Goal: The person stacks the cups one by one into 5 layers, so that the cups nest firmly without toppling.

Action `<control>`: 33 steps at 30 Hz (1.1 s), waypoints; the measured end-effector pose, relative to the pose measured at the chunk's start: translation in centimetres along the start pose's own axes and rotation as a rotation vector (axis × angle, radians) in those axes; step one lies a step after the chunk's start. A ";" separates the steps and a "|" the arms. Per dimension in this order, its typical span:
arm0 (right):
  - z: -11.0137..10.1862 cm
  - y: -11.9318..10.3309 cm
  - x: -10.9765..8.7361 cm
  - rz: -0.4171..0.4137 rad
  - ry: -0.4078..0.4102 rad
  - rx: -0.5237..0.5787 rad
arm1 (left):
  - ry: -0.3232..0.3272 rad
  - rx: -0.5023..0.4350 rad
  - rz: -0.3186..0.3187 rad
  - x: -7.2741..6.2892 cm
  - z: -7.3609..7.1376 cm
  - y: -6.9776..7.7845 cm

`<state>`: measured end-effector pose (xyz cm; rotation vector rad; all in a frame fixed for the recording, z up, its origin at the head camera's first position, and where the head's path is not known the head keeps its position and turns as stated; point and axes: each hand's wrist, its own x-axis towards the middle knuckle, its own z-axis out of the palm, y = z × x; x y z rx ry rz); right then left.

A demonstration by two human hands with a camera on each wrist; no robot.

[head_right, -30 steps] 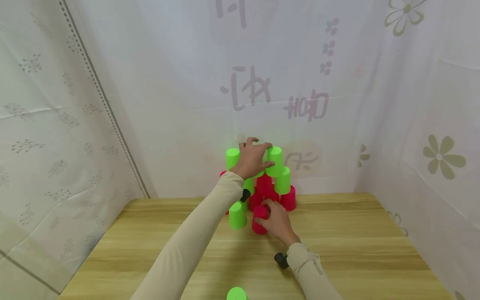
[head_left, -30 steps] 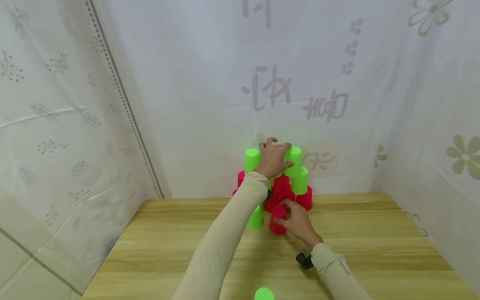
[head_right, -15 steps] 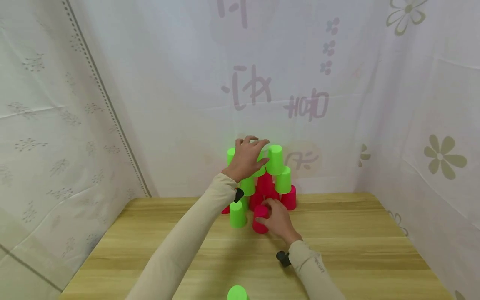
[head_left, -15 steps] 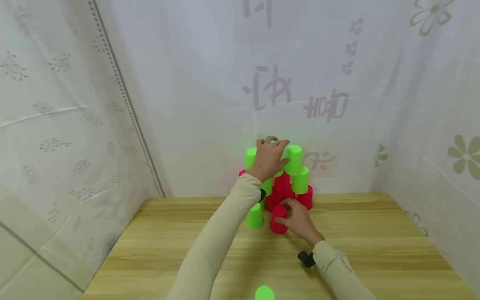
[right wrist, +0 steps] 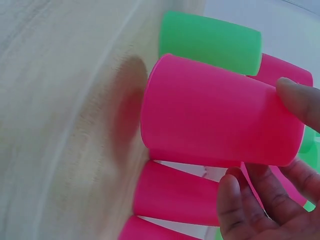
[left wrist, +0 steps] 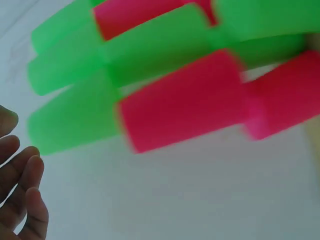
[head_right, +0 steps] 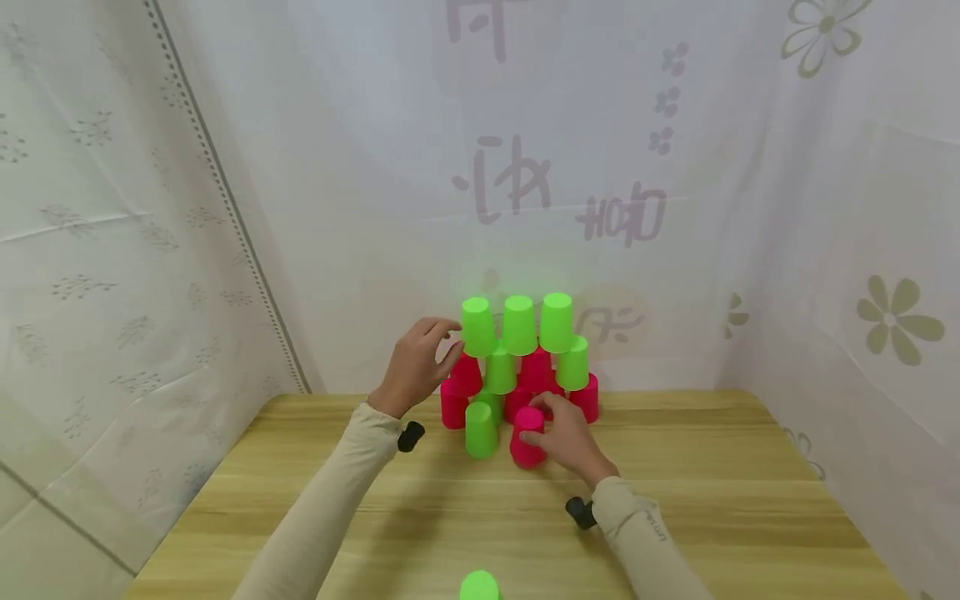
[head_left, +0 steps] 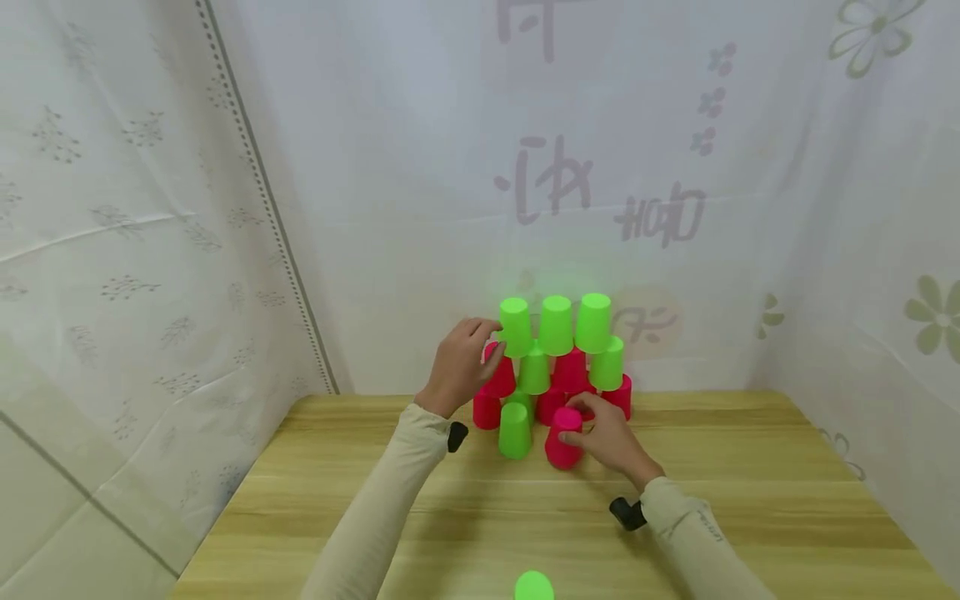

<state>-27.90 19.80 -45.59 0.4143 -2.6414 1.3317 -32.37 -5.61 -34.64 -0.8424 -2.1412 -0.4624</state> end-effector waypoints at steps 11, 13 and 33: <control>-2.5 -1.2 0.8 -0.041 -0.023 -0.062 | -0.252 -0.288 -0.367 -8.0 4.3 0.0; -2.9 -1.7 0.9 -0.062 -0.040 -0.056 | -0.285 -0.314 -0.416 -8.6 4.9 0.1; -6.1 -5.1 1.6 -0.112 -0.102 -0.050 | -0.316 -0.466 -0.475 -10.7 7.7 1.3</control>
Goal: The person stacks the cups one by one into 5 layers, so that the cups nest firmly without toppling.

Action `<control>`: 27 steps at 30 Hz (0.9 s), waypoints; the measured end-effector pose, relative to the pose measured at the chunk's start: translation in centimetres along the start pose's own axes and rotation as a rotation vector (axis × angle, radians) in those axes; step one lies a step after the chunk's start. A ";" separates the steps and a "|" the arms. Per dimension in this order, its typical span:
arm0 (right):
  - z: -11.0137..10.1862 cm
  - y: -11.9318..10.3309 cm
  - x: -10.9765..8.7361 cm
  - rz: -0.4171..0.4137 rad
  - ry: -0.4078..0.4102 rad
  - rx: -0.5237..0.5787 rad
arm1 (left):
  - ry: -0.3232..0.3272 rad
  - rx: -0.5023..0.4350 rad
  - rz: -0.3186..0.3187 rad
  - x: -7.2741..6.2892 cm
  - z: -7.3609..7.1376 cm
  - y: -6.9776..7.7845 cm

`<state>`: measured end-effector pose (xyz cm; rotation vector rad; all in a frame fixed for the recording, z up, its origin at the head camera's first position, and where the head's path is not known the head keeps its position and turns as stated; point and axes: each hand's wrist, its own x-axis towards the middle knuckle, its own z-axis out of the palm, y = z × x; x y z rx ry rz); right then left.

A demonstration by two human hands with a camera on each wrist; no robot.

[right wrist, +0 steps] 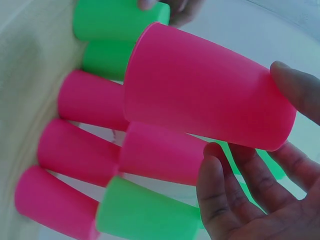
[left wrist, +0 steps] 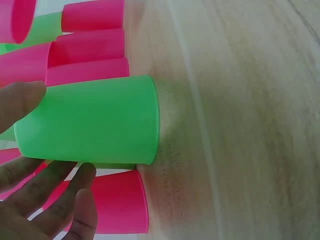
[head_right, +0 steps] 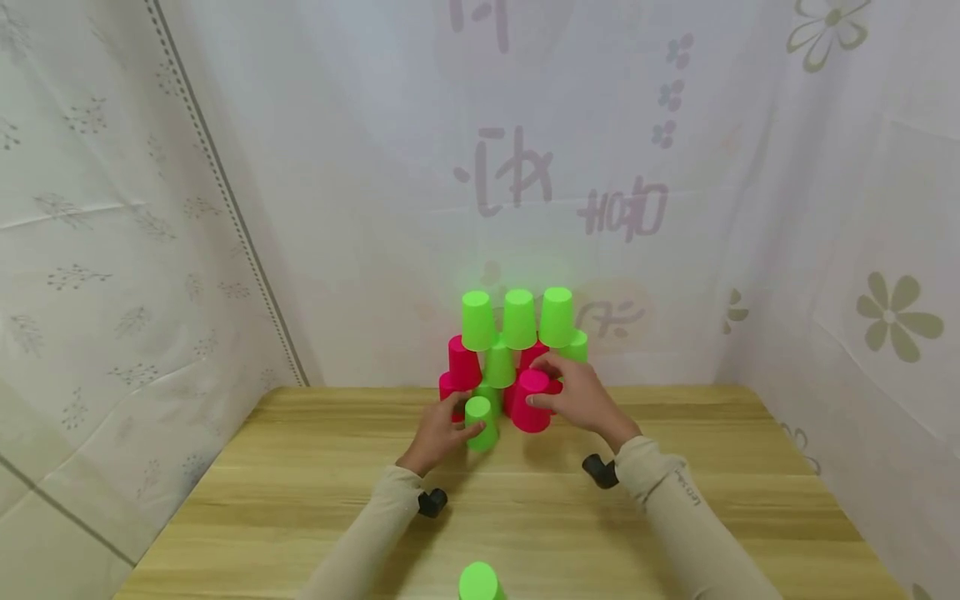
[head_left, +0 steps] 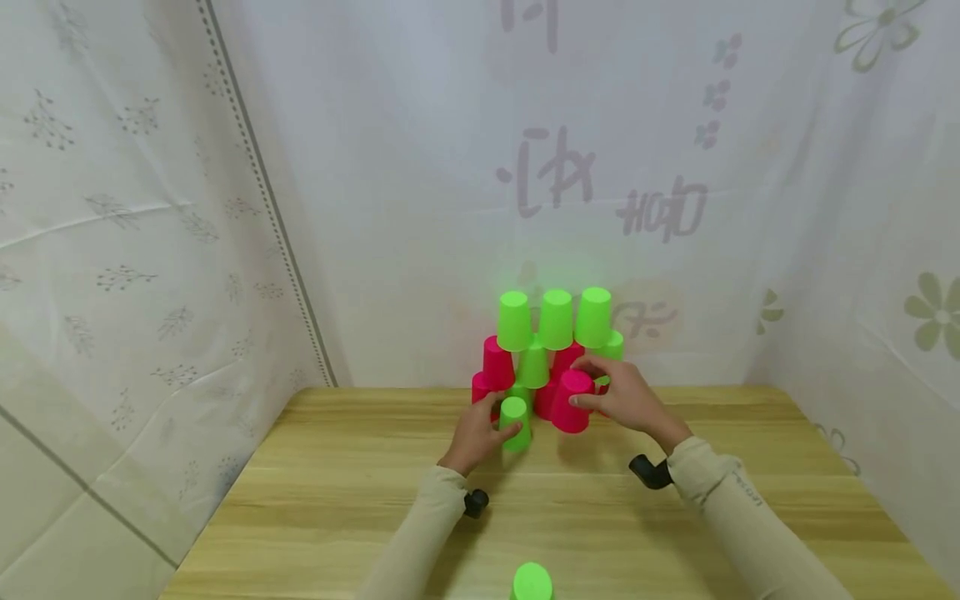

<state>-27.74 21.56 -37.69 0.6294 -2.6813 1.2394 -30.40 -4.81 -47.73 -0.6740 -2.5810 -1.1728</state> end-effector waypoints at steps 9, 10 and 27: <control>-2.5 -2.3 1.0 -0.017 -0.024 -0.090 | -0.025 -0.093 -0.073 -0.3 0.0 -0.1; -2.9 -2.6 1.1 -0.018 -0.028 -0.097 | -0.025 -0.097 -0.074 -0.3 0.0 -0.1; -8.2 -6.7 4.3 -0.057 -0.027 -0.187 | -0.021 -0.083 -0.049 -0.7 0.0 -0.1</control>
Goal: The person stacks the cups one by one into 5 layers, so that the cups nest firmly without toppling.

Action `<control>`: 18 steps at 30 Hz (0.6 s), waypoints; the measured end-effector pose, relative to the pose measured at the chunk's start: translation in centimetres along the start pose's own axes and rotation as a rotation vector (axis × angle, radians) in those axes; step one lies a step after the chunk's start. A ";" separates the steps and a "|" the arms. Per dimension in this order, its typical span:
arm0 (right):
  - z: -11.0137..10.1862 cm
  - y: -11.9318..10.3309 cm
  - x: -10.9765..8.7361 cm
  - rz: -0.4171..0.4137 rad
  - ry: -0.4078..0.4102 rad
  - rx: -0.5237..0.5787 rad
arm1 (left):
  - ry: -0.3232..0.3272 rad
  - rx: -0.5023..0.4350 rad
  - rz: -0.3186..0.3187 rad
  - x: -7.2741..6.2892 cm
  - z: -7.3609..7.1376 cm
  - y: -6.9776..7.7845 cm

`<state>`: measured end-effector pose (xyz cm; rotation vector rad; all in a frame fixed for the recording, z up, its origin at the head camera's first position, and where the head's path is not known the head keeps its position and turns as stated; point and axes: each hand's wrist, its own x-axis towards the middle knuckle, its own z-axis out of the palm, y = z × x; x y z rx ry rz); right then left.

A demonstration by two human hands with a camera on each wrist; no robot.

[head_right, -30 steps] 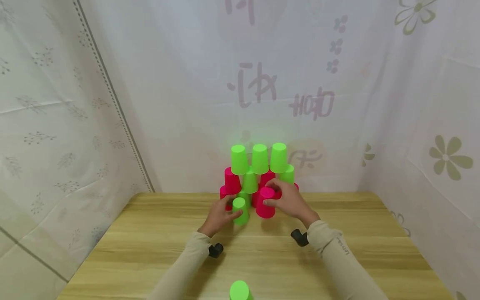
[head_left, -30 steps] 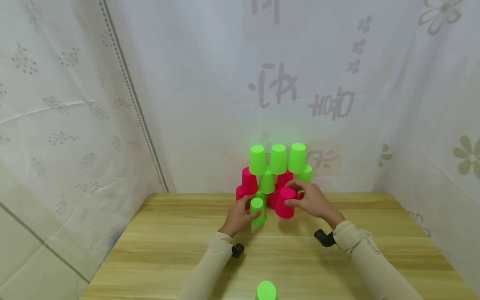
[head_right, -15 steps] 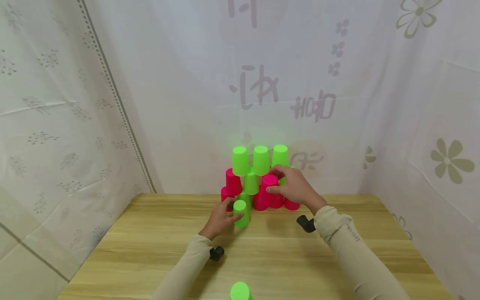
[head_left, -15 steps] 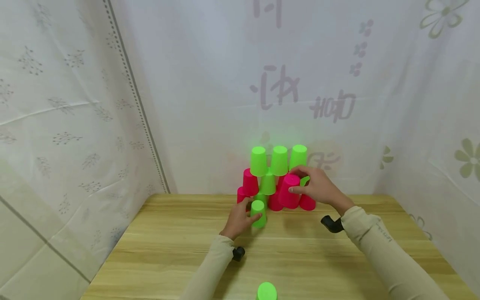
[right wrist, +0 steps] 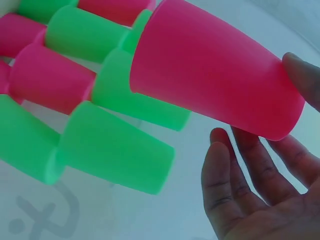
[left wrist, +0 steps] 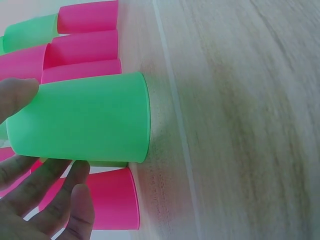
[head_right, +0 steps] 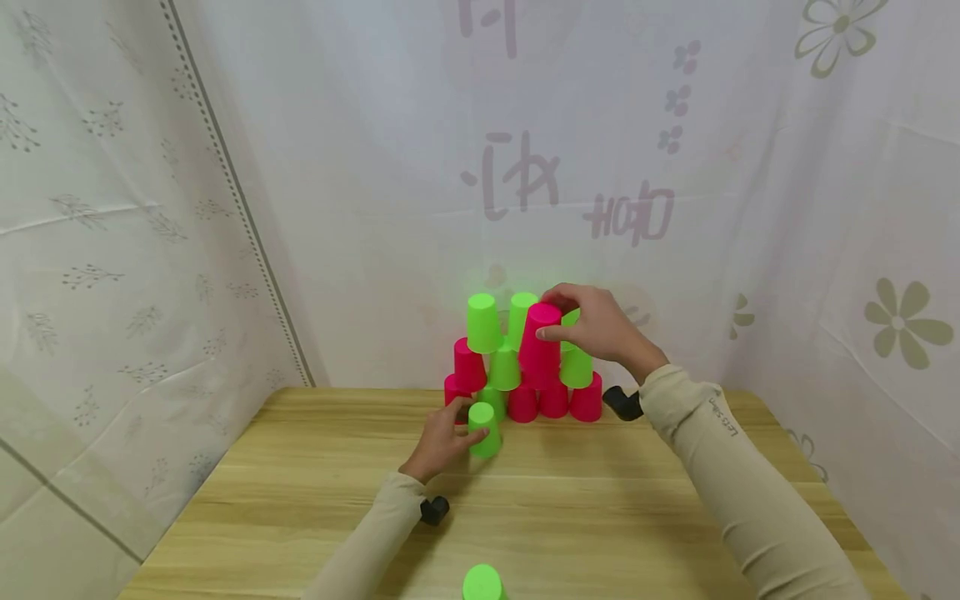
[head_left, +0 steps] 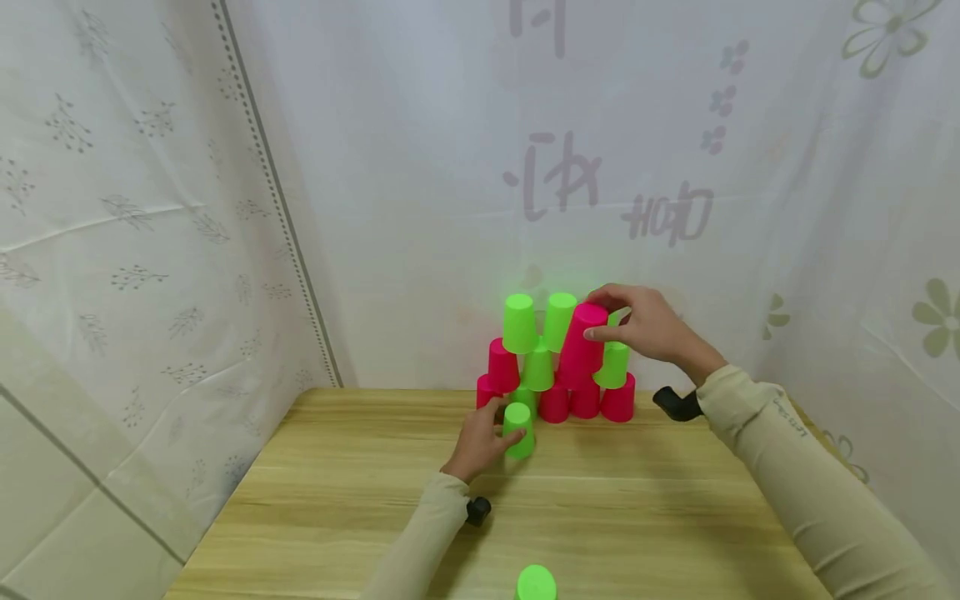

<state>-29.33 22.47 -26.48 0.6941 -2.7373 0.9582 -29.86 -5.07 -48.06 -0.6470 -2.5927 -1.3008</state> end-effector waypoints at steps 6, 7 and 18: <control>-1.7 -0.8 1.3 0.008 0.030 0.040 | -0.016 0.027 -0.022 -0.1 0.0 0.1; -1.9 -1.0 1.5 0.009 0.039 0.047 | -0.018 0.031 -0.027 -0.1 0.0 0.1; -3.8 -1.5 3.8 0.071 0.082 0.037 | -0.021 0.046 -0.031 0.0 0.1 -0.3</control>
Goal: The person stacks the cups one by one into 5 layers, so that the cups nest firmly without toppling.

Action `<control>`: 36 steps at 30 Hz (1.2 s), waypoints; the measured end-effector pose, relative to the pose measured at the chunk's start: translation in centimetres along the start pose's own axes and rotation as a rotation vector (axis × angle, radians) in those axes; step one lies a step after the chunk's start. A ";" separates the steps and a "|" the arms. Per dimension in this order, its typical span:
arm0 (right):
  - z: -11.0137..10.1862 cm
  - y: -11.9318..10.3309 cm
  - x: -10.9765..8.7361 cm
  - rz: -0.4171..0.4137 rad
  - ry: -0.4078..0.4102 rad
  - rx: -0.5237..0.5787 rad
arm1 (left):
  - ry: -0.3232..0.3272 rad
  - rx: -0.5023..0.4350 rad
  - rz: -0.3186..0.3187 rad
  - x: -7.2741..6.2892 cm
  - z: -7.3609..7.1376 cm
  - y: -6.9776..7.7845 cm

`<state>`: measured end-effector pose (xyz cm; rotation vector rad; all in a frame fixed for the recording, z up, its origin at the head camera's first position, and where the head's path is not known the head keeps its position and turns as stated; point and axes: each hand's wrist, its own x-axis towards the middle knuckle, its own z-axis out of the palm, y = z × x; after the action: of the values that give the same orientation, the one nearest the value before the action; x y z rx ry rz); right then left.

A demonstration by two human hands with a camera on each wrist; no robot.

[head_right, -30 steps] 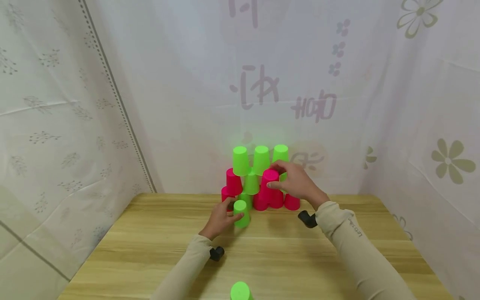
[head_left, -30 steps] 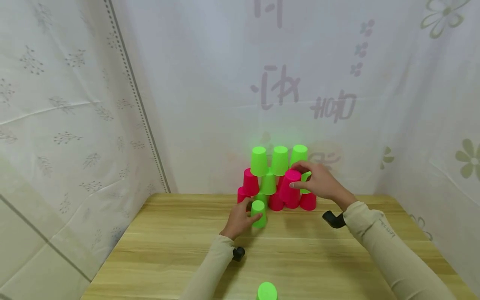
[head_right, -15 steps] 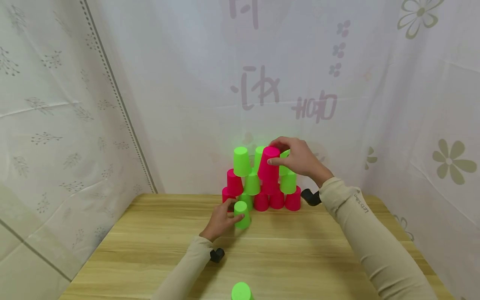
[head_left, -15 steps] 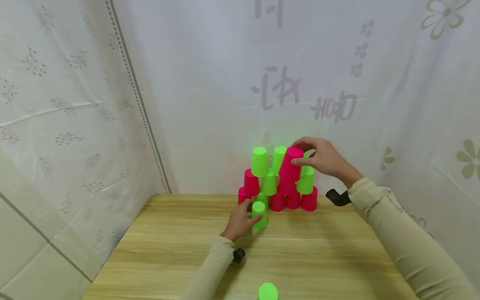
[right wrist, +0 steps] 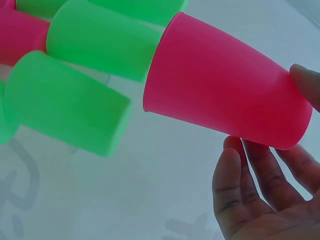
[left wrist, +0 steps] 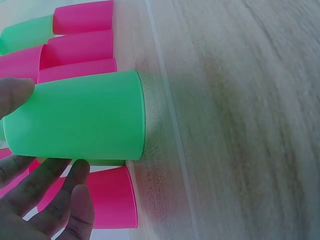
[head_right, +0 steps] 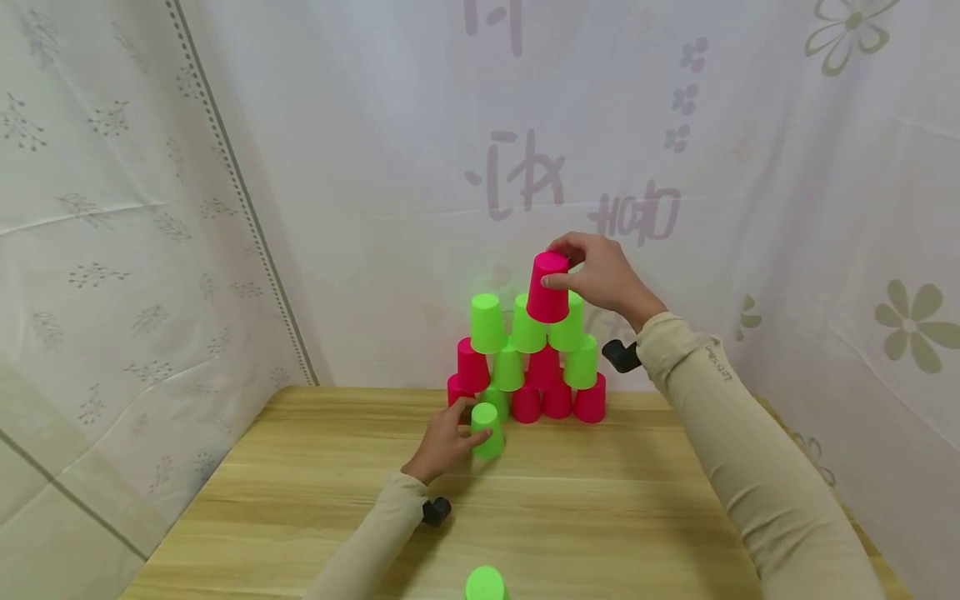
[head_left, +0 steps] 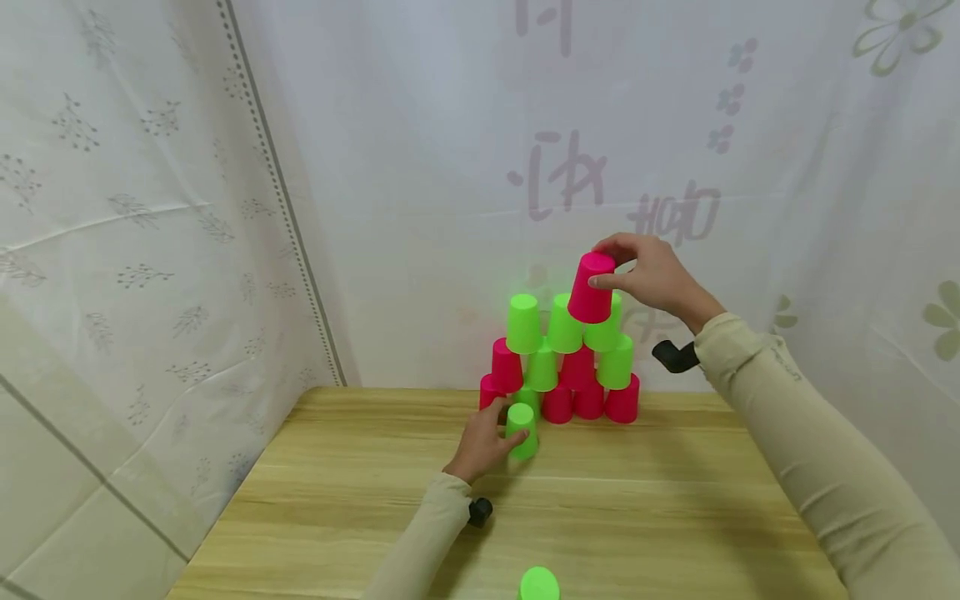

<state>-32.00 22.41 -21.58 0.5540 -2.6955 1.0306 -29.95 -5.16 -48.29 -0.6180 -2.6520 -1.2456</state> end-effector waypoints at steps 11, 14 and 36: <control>-0.4 0.5 1.9 0.056 0.023 0.014 | -0.002 0.003 0.010 -0.1 0.0 0.1; -0.2 0.9 2.2 0.067 0.029 0.024 | 0.000 0.010 0.006 -0.1 0.0 0.1; 0.7 1.5 3.6 0.122 0.001 0.032 | 0.003 0.038 0.002 -0.3 0.0 0.2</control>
<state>-35.90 21.95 -21.85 0.3993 -2.7457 1.1055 -29.57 -5.11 -48.21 -0.6132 -2.6651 -1.1919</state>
